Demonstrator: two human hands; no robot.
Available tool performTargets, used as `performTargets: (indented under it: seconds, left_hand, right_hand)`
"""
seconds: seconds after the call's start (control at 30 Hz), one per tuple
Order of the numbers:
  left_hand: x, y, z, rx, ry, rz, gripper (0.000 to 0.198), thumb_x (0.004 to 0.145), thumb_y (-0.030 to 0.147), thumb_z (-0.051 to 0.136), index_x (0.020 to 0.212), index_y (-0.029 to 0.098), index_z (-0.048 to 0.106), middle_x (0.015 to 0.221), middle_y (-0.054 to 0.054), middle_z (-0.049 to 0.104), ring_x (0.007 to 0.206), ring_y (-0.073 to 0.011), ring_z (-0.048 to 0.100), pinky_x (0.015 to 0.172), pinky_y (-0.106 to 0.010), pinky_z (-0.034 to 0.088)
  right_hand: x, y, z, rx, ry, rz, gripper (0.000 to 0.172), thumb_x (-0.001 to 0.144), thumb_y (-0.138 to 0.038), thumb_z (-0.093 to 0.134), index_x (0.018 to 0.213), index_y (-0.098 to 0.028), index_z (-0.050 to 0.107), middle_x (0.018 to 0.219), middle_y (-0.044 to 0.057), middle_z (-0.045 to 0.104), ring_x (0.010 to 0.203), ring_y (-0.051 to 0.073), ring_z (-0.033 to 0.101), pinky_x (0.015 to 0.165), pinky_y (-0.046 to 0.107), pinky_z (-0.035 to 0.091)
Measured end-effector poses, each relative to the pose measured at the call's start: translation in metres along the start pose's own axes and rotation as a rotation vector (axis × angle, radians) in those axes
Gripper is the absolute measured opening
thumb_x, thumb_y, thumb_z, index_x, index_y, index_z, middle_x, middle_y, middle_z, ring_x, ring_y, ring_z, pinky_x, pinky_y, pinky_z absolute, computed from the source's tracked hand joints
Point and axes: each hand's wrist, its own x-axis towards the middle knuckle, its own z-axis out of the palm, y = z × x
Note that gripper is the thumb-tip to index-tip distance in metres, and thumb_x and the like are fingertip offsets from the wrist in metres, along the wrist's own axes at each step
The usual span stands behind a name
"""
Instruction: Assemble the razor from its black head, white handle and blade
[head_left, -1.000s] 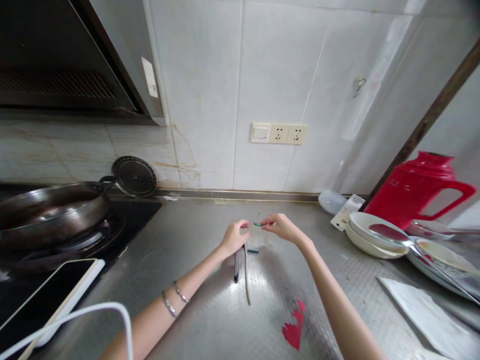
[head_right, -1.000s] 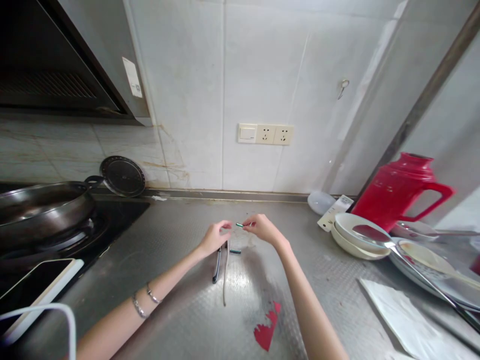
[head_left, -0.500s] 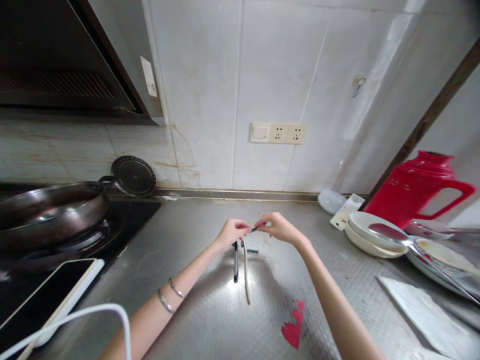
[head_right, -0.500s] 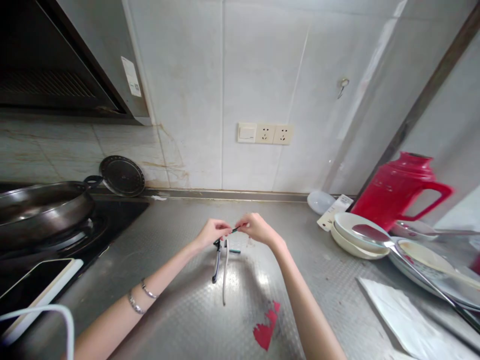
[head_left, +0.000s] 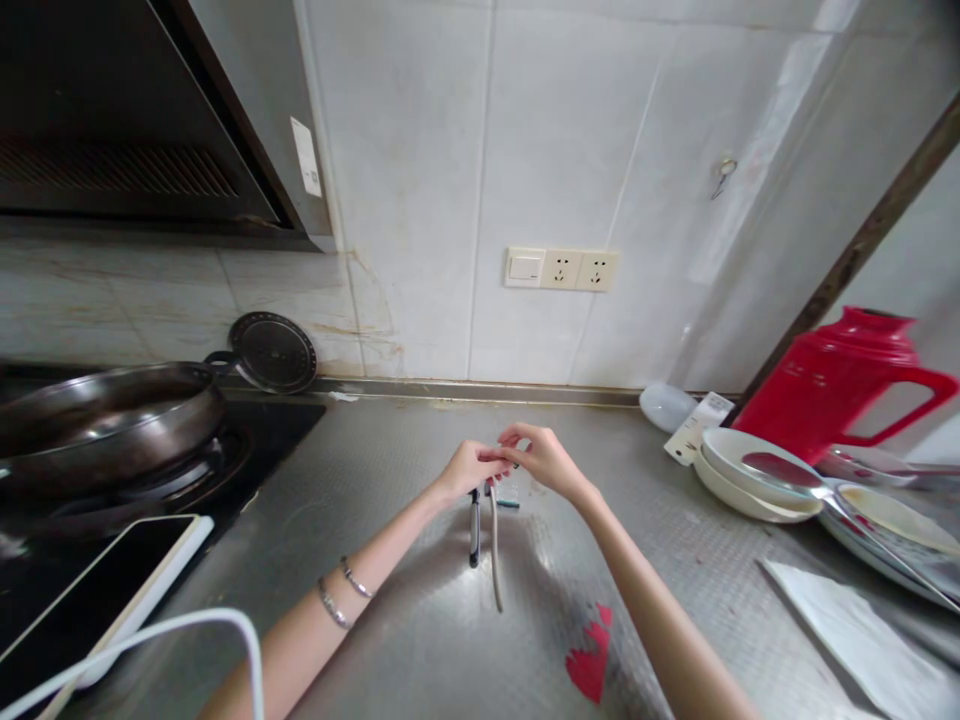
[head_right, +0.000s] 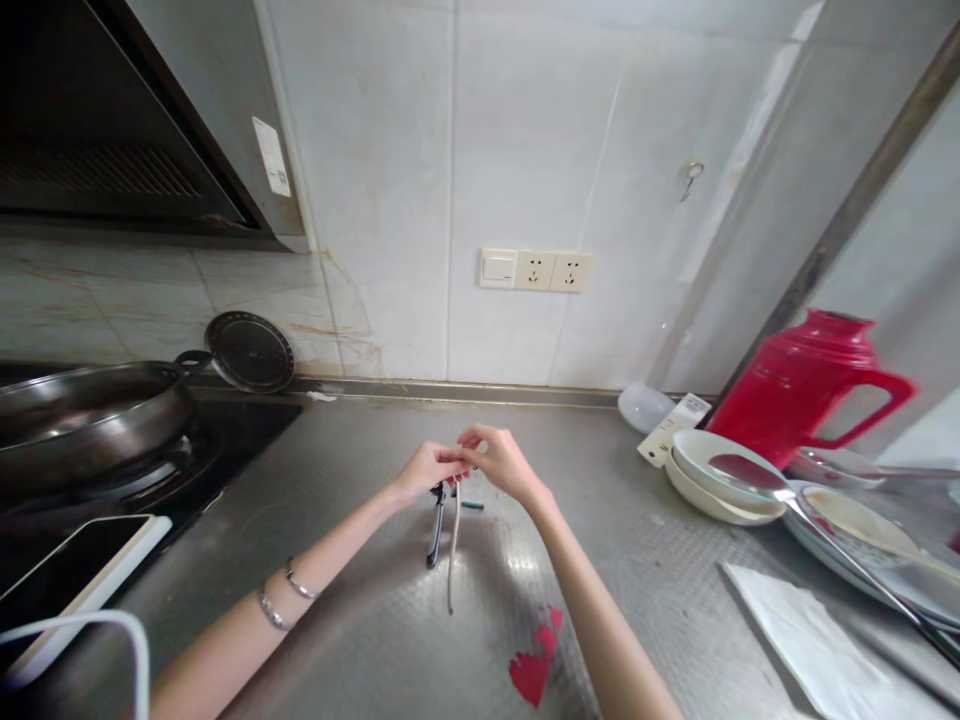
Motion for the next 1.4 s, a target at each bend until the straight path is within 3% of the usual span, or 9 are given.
performTargets:
  seconds: [0.23, 0.43, 0.73, 0.87, 1.0, 1.1, 1.27, 1.4]
  left_hand:
    - [0.004, -0.005, -0.001, -0.052, 0.090, 0.013, 0.025, 0.063, 0.034, 0.068, 0.070, 0.010, 0.070, 0.062, -0.005, 0.064, 0.057, -0.0106, 0.054, 0.051, -0.022, 0.042]
    - [0.003, -0.002, -0.006, -0.202, 0.144, -0.011, 0.029, 0.062, 0.037, 0.071, 0.070, 0.010, 0.070, 0.065, -0.005, 0.065, 0.056, -0.0096, 0.054, 0.053, -0.021, 0.041]
    - [0.003, -0.001, -0.008, -0.439, 0.201, -0.109, 0.033, 0.057, 0.036, 0.075, 0.075, 0.010, 0.069, 0.069, -0.005, 0.064, 0.056, -0.0074, 0.053, 0.053, -0.020, 0.042]
    - [0.005, -0.003, -0.008, -0.166, 0.158, -0.028, 0.036, 0.066, 0.040, 0.068, 0.087, 0.011, 0.068, 0.081, -0.008, 0.067, 0.068, -0.0130, 0.058, 0.061, -0.024, 0.045]
    - [0.000, -0.005, -0.004, 0.469, 0.118, 0.215, 0.040, 0.066, 0.031, 0.068, 0.102, 0.014, 0.064, 0.100, -0.009, 0.065, 0.094, -0.0218, 0.057, 0.085, -0.034, 0.043]
    - [-0.006, -0.009, 0.003, 0.817, -0.035, 0.324, 0.054, 0.064, 0.031, 0.069, 0.114, 0.016, 0.056, 0.115, -0.010, 0.059, 0.109, -0.0258, 0.051, 0.096, -0.038, 0.036]
    - [-0.010, -0.022, 0.008, 1.079, -0.167, 0.243, 0.064, 0.067, 0.031, 0.062, 0.126, 0.015, 0.043, 0.128, -0.013, 0.050, 0.127, -0.0295, 0.033, 0.109, -0.048, 0.012]
    - [-0.007, -0.032, 0.006, 1.096, -0.198, 0.208, 0.069, 0.068, 0.031, 0.060, 0.130, 0.012, 0.037, 0.134, -0.014, 0.044, 0.131, -0.0273, 0.029, 0.110, -0.047, 0.007]
  right_hand:
    - [0.001, -0.003, 0.003, -0.020, 0.014, -0.026, 0.014, 0.078, -0.026, 0.056, 0.077, -0.017, 0.067, 0.072, 0.002, 0.066, 0.070, 0.013, 0.059, 0.064, 0.022, 0.042]
    - [0.001, 0.001, -0.003, -0.043, 0.098, -0.084, 0.018, 0.080, -0.031, 0.057, 0.087, -0.019, 0.068, 0.088, 0.005, 0.065, 0.077, 0.013, 0.059, 0.059, 0.021, 0.042]
    - [-0.001, 0.008, -0.005, -0.266, 0.067, -0.085, 0.019, 0.081, -0.033, 0.056, 0.088, -0.020, 0.068, 0.083, 0.005, 0.065, 0.076, 0.015, 0.058, 0.068, 0.025, 0.044]
    - [-0.003, 0.008, -0.012, -0.314, 0.060, -0.073, 0.021, 0.082, -0.033, 0.053, 0.090, -0.020, 0.068, 0.086, 0.006, 0.065, 0.080, 0.016, 0.058, 0.072, 0.026, 0.044]
    - [-0.008, 0.020, -0.028, -0.298, 0.009, -0.030, 0.020, 0.080, -0.033, 0.055, 0.087, -0.020, 0.069, 0.088, 0.006, 0.066, 0.082, 0.017, 0.059, 0.075, 0.027, 0.043]
    - [-0.016, 0.036, -0.033, -0.288, -0.080, 0.034, 0.020, 0.077, -0.034, 0.057, 0.083, -0.019, 0.070, 0.087, 0.006, 0.067, 0.078, 0.017, 0.059, 0.074, 0.027, 0.043]
    - [-0.031, 0.055, -0.027, -0.260, -0.182, 0.109, 0.021, 0.076, -0.032, 0.056, 0.082, -0.018, 0.070, 0.085, 0.006, 0.067, 0.076, 0.016, 0.059, 0.075, 0.027, 0.043]
    - [-0.039, 0.059, -0.022, -0.264, -0.226, 0.142, 0.020, 0.075, -0.030, 0.055, 0.079, -0.018, 0.070, 0.086, 0.005, 0.066, 0.077, 0.017, 0.059, 0.076, 0.027, 0.043]
